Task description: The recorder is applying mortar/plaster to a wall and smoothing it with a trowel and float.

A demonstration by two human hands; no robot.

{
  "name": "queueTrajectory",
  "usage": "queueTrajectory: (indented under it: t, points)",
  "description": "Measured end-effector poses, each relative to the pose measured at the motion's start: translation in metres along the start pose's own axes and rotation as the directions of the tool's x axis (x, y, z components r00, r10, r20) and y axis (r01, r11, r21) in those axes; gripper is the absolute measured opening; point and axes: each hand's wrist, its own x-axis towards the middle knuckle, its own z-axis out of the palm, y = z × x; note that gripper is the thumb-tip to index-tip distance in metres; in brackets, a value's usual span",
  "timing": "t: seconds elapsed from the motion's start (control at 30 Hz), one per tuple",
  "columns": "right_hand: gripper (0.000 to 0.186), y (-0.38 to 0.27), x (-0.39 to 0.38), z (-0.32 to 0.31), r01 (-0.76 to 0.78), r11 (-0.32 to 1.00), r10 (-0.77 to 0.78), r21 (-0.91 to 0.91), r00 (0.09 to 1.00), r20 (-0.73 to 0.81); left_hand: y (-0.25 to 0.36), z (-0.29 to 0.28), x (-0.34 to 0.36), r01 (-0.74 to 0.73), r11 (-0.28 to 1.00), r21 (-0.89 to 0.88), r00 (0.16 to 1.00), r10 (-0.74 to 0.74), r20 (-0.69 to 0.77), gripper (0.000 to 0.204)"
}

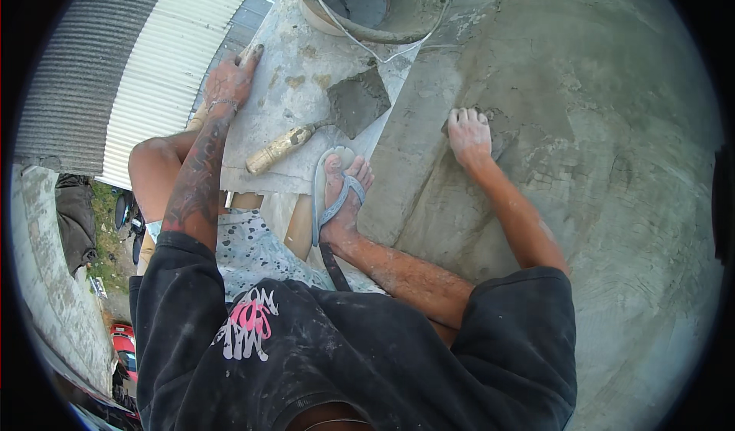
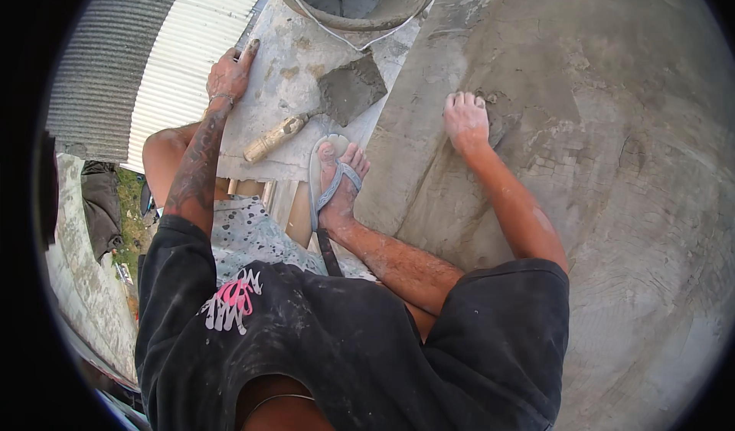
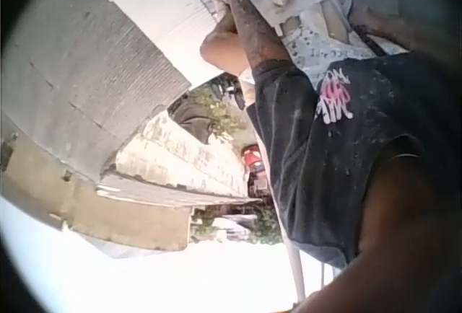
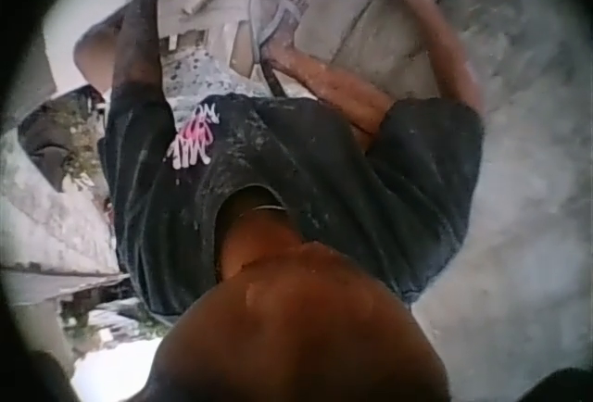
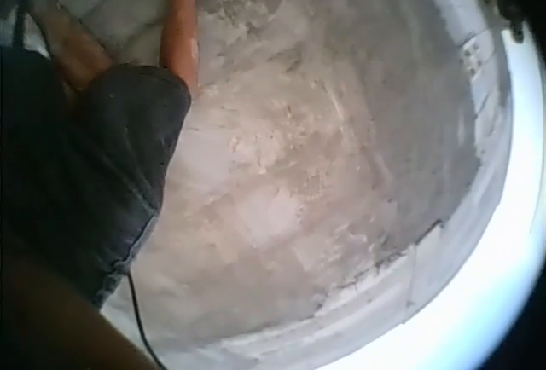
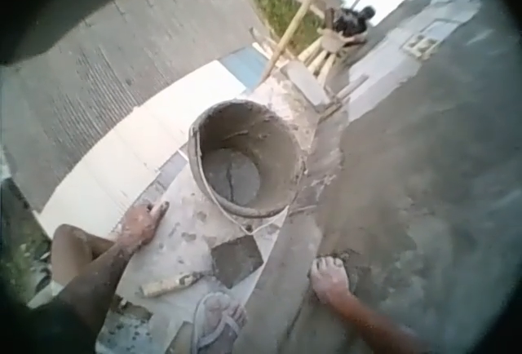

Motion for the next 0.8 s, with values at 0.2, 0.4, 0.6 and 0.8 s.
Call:
queueTrajectory:
  t: [0.2,0.4,0.6,0.8]
  points:
    - [0.021,0.063,0.03,-0.013,-0.329,0.94,0.333,0.096,0.942,-0.032,0.0,0.001,0.002,-0.017,1.0,0.018,1.0,0.018,-0.017,0.069]
    - [0.02,0.036,0.026,-0.003,-0.409,0.909,0.391,0.076,0.902,0.181,-0.002,0.0,0.004,-0.004,1.0,-0.012,0.999,0.004,0.042,0.069]
    - [0.019,-0.01,0.027,0.007,-0.319,0.93,0.237,0.183,0.901,0.364,0.001,-0.004,-0.002,0.031,0.999,0.011,0.999,-0.031,0.009,0.066]
    - [0.018,0.037,0.027,0.009,-0.314,0.945,0.31,0.093,0.949,0.055,-0.001,-0.003,-0.002,0.004,1.0,-0.001,0.999,-0.004,0.04,0.067]
